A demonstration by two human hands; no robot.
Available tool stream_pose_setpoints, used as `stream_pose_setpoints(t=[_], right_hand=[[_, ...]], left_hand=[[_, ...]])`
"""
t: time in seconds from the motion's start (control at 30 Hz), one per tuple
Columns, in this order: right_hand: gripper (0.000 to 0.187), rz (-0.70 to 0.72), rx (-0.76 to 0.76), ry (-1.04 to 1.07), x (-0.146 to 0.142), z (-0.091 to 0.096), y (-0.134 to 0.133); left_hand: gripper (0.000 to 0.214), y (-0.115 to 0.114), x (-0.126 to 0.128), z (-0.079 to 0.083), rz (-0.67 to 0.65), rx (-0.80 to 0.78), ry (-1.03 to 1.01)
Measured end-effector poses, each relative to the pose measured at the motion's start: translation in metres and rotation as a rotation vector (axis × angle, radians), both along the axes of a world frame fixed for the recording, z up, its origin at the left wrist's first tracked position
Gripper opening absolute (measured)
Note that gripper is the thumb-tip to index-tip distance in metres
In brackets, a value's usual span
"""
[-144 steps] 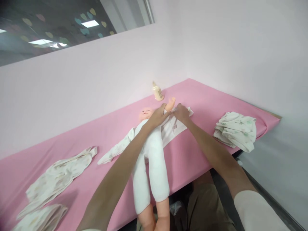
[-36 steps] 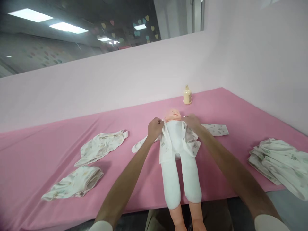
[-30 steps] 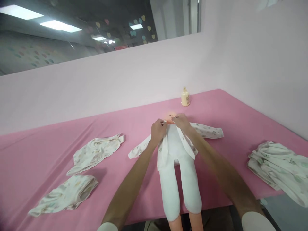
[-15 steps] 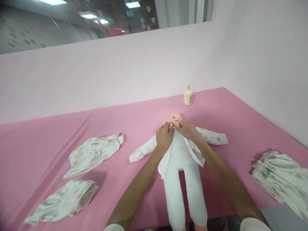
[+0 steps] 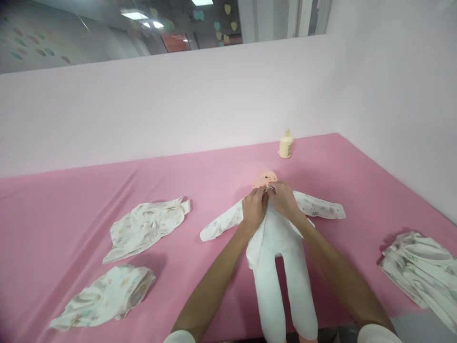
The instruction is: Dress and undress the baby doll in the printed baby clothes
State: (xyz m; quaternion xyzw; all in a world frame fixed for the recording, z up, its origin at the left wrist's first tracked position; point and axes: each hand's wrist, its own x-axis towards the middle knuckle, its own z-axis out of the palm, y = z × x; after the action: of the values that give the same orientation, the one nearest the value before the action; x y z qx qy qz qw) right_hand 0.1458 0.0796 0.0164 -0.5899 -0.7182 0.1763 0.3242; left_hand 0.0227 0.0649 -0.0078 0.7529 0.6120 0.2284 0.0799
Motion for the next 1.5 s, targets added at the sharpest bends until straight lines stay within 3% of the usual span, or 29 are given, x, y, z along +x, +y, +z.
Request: stream_pose_setpoints(t=[0.17,0.47,0.8,1.0,1.17,1.3,1.5], right_hand=[[0.025,-0.061,0.084,0.101,0.000,-0.010,-0.013],[0.028,-0.129,0.042,0.351,0.003,-0.029,-0.028],[0.030,-0.005,0.235,0.293,0.003,-0.036,-0.030],[0.034,0.011,0.245,0.242,0.004,-0.037,-0.030],[0.036,0.061,0.251,0.210,0.006,-0.037,-0.030],[0.037,0.113,0.282,0.196,0.006,-0.036,-0.032],[0.033,0.011,0.271,0.173,0.003,-0.037,-0.036]], left_hand=[[0.034,0.001,0.000,0.000,-0.012,-0.010,-0.034],[0.035,0.000,0.002,0.005,-0.035,-0.030,-0.008],[0.029,0.001,0.001,0.005,-0.038,-0.069,-0.083],[0.020,0.008,-0.004,0.007,-0.059,-0.128,-0.252],[0.021,0.014,-0.013,0.011,-0.157,-0.249,-0.488],[0.023,0.016,-0.015,0.008,-0.156,-0.226,-0.514],[0.024,0.017,-0.014,0.004,-0.148,-0.218,-0.572]])
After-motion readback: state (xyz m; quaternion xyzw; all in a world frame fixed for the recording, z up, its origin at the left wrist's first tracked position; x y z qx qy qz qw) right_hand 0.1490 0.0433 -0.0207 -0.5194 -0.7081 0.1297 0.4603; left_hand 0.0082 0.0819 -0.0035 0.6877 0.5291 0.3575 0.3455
